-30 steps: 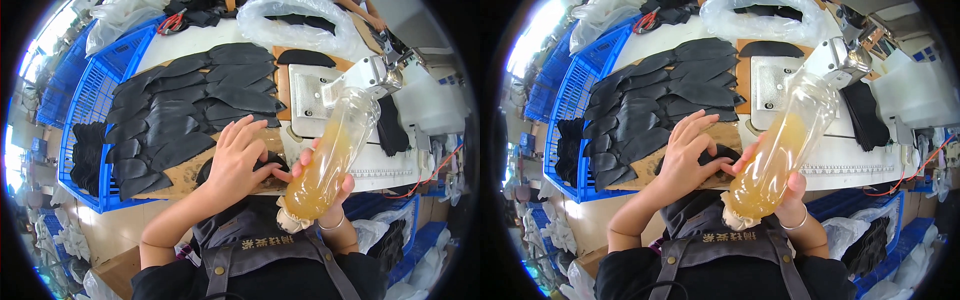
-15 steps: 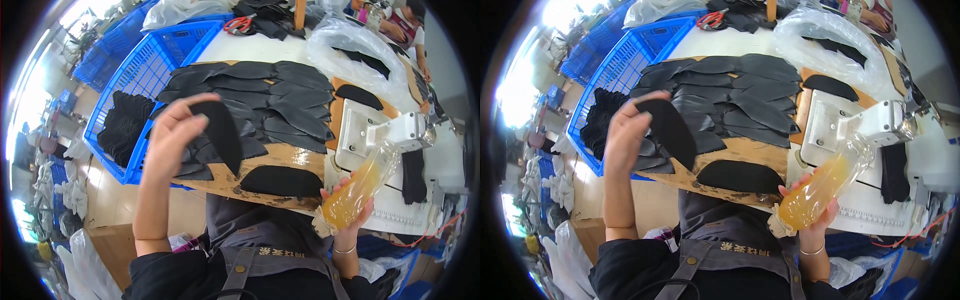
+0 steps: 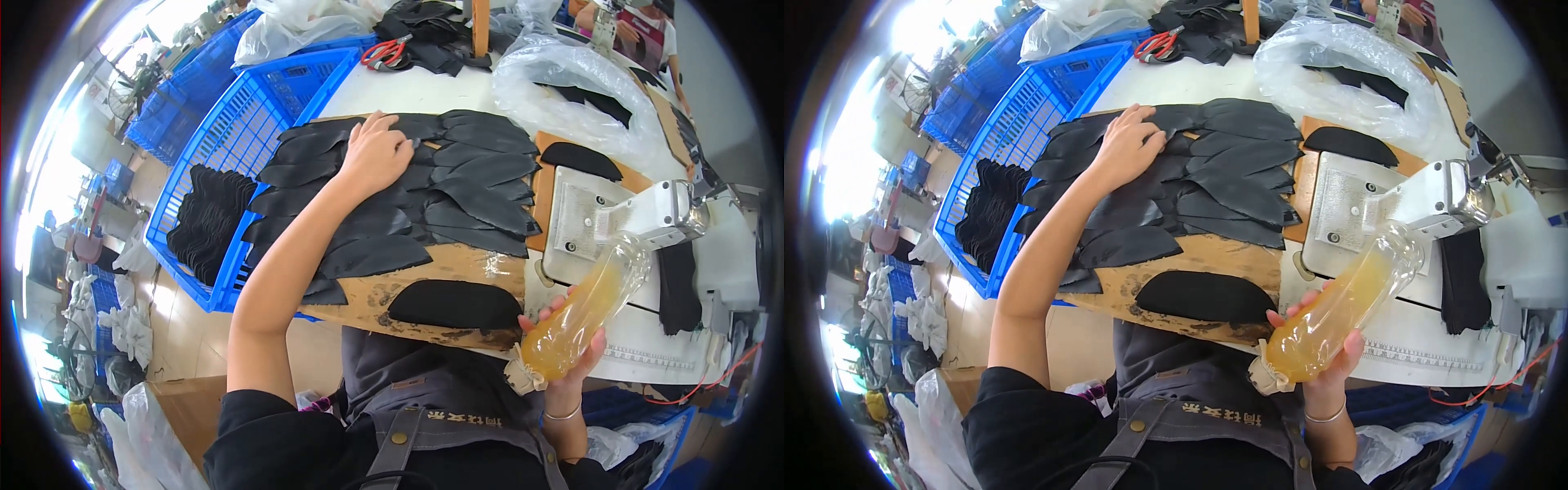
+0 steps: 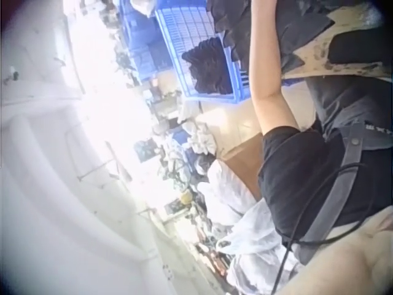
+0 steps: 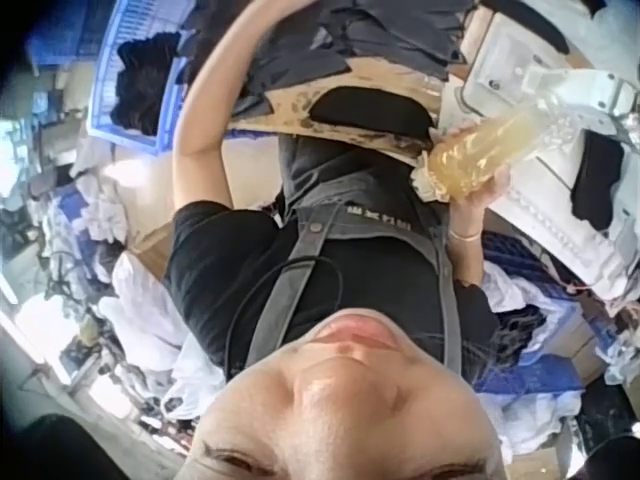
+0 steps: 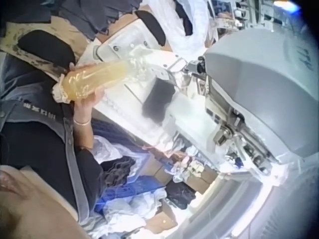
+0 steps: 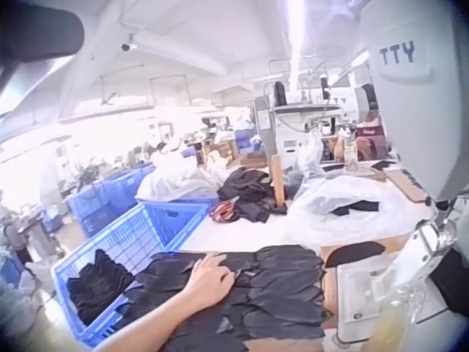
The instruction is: Applying glue to black shoe components using a glue bottle.
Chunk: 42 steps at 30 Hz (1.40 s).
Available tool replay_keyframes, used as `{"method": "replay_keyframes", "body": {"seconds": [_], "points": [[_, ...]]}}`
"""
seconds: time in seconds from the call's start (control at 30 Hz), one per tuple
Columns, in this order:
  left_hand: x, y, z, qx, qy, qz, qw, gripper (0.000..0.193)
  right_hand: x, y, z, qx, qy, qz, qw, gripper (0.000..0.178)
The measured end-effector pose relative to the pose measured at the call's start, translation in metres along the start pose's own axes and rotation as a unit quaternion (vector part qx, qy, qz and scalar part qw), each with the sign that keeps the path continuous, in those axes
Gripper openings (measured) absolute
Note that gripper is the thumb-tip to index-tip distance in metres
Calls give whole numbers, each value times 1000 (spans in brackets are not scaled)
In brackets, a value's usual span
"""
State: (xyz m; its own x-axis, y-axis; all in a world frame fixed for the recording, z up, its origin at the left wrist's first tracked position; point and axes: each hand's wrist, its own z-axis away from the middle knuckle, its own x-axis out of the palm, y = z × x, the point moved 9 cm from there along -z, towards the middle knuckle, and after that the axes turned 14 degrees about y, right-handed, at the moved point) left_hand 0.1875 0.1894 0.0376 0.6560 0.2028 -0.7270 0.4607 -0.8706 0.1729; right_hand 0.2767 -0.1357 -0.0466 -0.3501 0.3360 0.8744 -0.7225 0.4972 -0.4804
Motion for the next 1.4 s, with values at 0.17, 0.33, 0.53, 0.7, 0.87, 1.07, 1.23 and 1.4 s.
{"method": "replay_keyframes", "body": {"seconds": [0.17,0.33,0.53,0.7,0.87,1.07,1.23,1.4], "points": [[4,-3,-6,-7,-47,30,998,15,0,1,-1,-1,15,2,1000,67],[6,-10,-10,-14,-47,24,998,27,0,0,0,-1,21,6,1000,67],[-8,-6,-10,-16,-20,3,1000,33,1,1,2,8,15,6,1000,67],[-75,26,3,37,149,138,978,18,-11,4,0,12,39,14,999,71],[-120,56,83,12,128,198,972,17,11,-2,3,-18,-34,32,999,70],[-113,60,152,-24,62,308,949,13,59,-15,6,-110,-27,156,981,75],[-115,77,168,91,110,263,954,20,120,-6,-7,-222,-42,332,916,78],[-121,86,183,181,152,190,953,30,169,53,-17,-245,-212,478,816,74]]}}
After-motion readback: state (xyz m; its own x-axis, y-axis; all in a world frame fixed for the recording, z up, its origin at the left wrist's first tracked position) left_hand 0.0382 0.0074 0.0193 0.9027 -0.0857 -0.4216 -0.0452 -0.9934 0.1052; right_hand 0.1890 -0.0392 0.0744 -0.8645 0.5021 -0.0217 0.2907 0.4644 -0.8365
